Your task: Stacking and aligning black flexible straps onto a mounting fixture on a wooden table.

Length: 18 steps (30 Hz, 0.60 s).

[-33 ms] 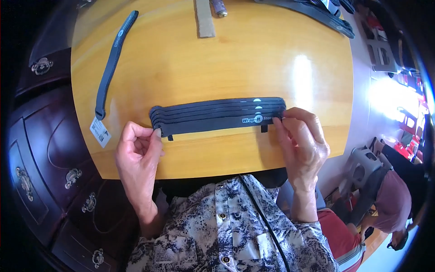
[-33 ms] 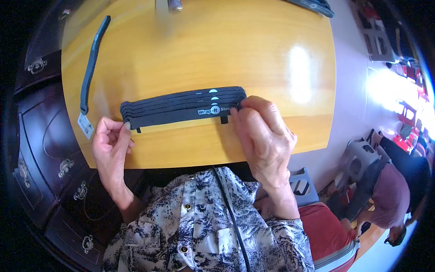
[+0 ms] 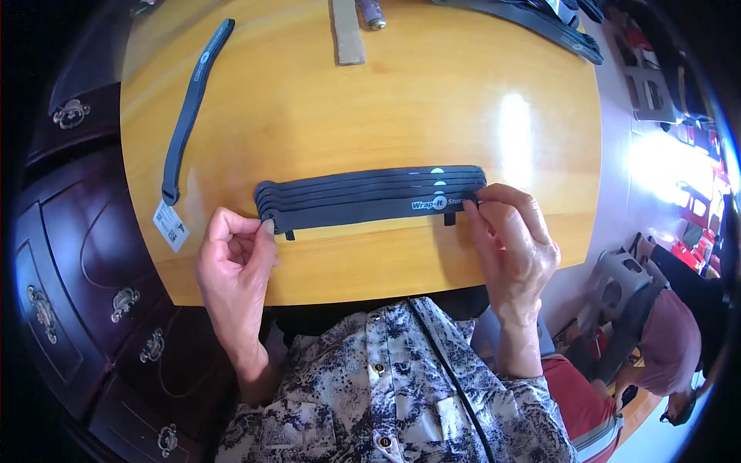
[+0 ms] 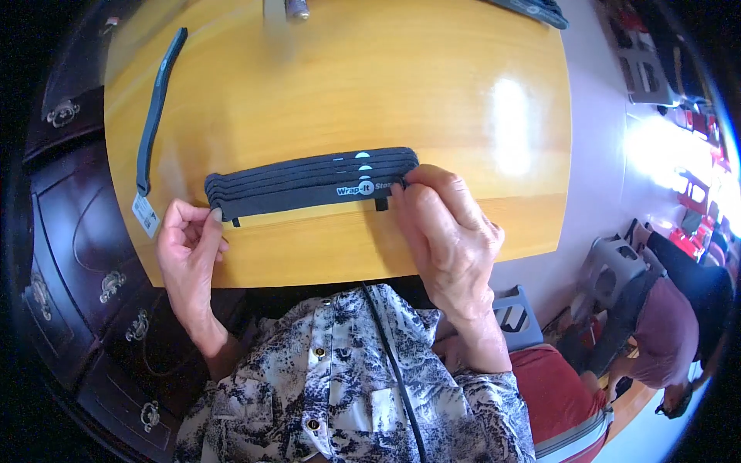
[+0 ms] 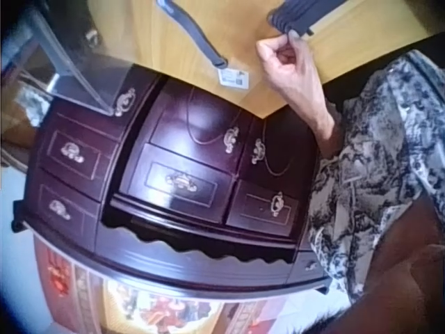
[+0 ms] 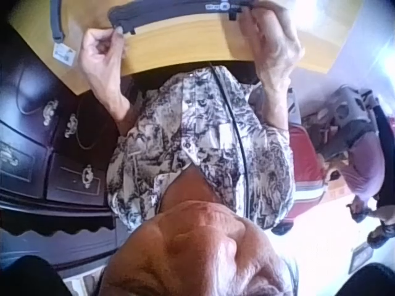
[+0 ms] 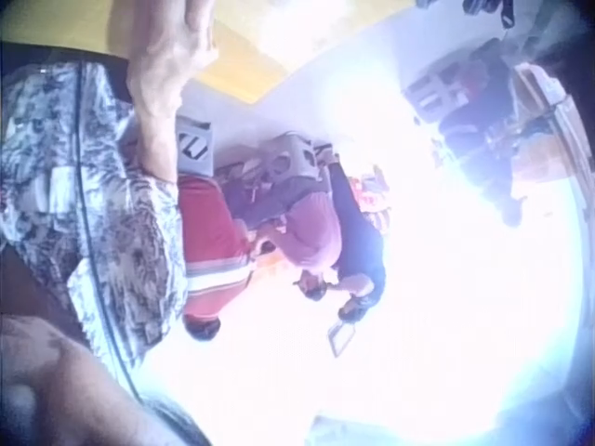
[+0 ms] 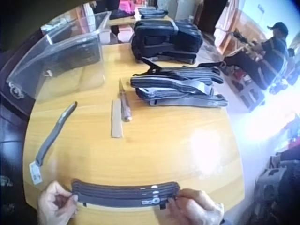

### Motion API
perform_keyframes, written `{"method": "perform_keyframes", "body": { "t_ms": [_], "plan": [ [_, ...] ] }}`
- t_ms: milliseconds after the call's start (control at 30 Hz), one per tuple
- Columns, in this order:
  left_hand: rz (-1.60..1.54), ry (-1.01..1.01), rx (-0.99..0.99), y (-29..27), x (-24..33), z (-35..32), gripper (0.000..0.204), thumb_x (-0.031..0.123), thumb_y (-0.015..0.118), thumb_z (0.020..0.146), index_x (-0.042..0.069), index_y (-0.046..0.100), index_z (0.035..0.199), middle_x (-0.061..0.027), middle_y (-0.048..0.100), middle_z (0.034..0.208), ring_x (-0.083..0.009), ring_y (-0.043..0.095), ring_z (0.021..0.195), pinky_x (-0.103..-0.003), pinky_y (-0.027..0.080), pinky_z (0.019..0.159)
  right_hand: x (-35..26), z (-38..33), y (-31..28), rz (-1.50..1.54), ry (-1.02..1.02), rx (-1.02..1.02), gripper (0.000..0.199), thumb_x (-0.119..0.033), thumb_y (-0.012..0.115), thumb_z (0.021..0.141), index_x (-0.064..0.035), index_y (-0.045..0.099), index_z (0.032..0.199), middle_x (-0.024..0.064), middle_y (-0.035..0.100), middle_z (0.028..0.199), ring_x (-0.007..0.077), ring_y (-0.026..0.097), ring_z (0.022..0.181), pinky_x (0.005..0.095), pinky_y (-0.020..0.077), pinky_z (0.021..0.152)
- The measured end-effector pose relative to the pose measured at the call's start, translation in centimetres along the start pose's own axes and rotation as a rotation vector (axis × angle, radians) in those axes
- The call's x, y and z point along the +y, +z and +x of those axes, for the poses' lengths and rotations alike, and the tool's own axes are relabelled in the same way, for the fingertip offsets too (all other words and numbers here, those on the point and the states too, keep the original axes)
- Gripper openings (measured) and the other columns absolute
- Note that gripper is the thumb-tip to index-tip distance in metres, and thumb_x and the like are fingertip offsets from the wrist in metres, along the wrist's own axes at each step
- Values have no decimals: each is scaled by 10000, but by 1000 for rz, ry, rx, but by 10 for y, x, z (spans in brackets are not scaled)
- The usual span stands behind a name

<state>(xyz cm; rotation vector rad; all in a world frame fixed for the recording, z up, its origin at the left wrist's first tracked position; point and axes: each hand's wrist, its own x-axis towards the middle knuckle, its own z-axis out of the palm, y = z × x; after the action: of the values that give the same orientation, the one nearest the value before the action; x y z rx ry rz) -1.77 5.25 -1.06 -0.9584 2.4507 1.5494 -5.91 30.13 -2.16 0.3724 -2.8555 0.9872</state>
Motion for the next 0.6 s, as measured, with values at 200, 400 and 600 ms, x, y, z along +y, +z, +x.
{"method": "perform_keyframes", "body": {
  "t_ms": [200, 400, 600],
  "plan": [
    [-19, 11, -14, 1, -3, 1, 157, -31, 619, 842, 22, 492, 766, 34, 493, 619, -6, 458, 541, -161, 358, 501, -3, 2, -1, 163, 197, -51, 149, -28, 686, 800, -33, 537, 786, 62, 618, 834, 116, 577, 525, 245, 455, 464],
    [8, 30, 19, 1, -3, 1, 171, -41, 616, 834, 24, 486, 742, 44, 485, 626, 0, 431, 545, -161, 346, 501, 5, 6, -7, 490, 446, -155, 134, -30, 637, 846, -2, 517, 792, 70, 632, 839, 88, 601, 528, 209, 440, 456],
    [18, 27, 3, 0, -4, 2, 177, -43, 619, 829, 21, 481, 738, 43, 489, 627, 0, 426, 548, -162, 345, 501, -3, 8, -13, 426, 438, -202, 130, -58, 608, 880, -5, 501, 830, 79, 629, 835, 113, 625, 540, 233, 452, 460]
  ]
}}
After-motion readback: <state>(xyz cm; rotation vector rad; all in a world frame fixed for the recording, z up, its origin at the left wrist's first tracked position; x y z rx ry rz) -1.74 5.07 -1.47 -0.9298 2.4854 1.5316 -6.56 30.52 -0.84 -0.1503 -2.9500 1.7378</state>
